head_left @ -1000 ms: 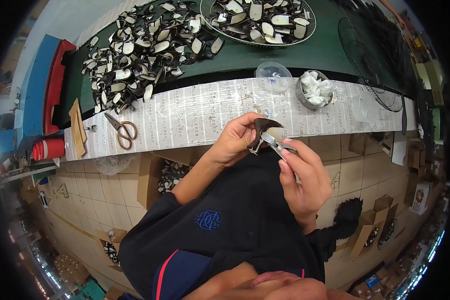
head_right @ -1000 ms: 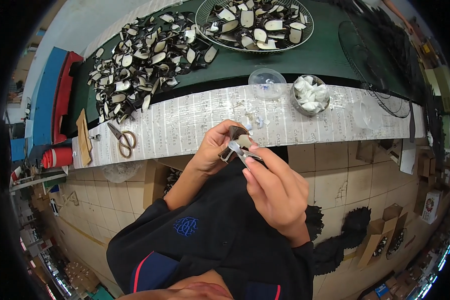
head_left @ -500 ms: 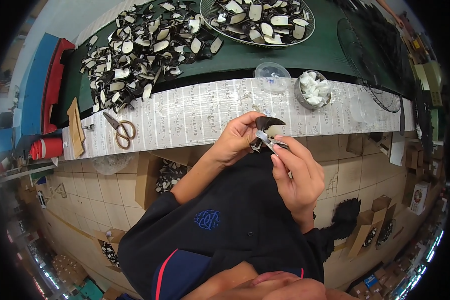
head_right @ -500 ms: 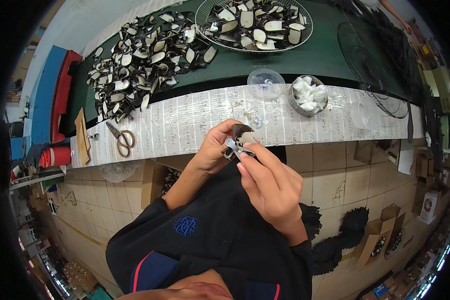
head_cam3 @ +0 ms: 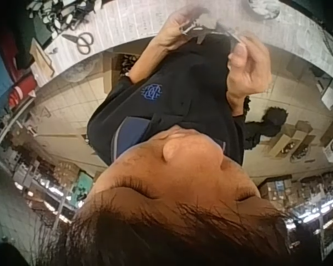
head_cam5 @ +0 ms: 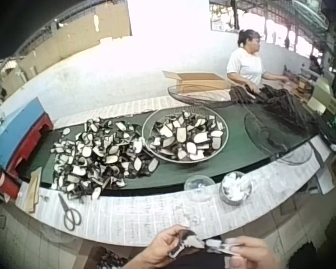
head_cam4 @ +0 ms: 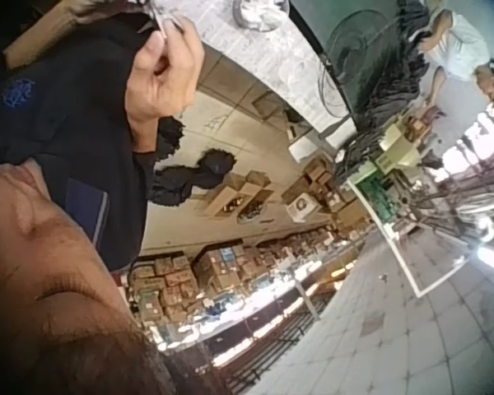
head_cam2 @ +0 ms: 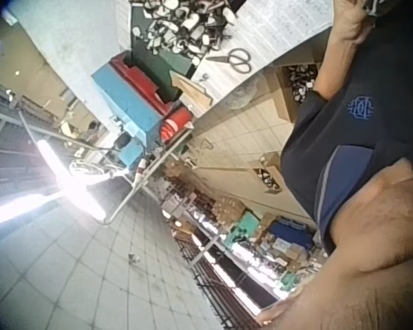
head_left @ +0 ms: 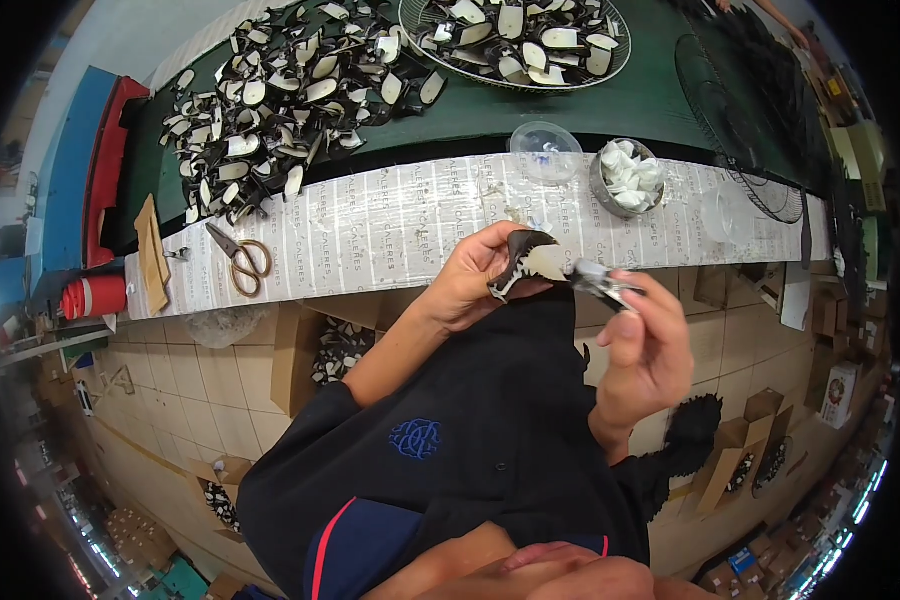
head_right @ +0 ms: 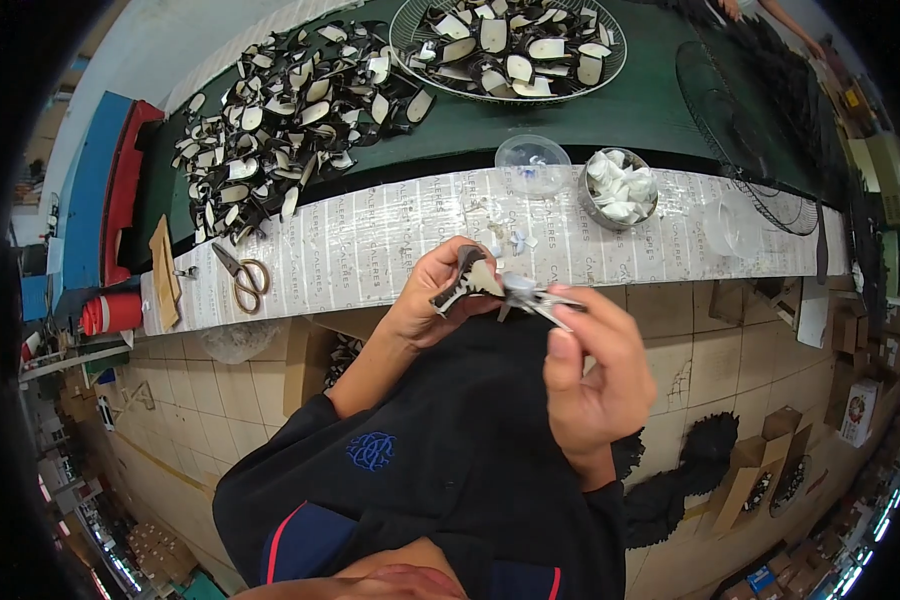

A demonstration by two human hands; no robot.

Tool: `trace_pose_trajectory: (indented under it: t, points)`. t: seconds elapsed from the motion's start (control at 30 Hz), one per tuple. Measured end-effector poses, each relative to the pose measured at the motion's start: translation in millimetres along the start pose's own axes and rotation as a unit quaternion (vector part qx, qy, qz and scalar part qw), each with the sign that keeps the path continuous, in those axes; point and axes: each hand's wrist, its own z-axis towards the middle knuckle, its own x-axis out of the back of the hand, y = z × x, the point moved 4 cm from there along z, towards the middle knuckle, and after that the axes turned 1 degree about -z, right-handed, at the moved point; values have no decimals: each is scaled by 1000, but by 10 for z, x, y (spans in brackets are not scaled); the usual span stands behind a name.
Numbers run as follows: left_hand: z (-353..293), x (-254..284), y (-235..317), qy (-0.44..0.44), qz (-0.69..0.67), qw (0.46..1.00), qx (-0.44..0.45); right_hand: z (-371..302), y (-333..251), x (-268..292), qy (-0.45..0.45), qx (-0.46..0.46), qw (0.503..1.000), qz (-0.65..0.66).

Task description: The recorder is seen assembling small black shoe components by hand, likely attaching an inner padding or reinforcement piece.

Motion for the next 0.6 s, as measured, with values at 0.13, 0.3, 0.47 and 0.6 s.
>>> trace_pose_trajectory:
  t: [0.13,0.3,0.47,0.6]
  points:
    - [14,45,1,-101,-55,993,7,-15,-6,75,49,-31,996,71]
    - [-3,40,-15,-179,-163,970,3,-84,-76,77,29,49,995,76]
    - [-11,32,16,-212,-204,956,-16,-127,-99,58,-5,63,994,85]
    - [-27,30,45,-212,-239,947,-29,-95,-151,23,-64,72,993,69]
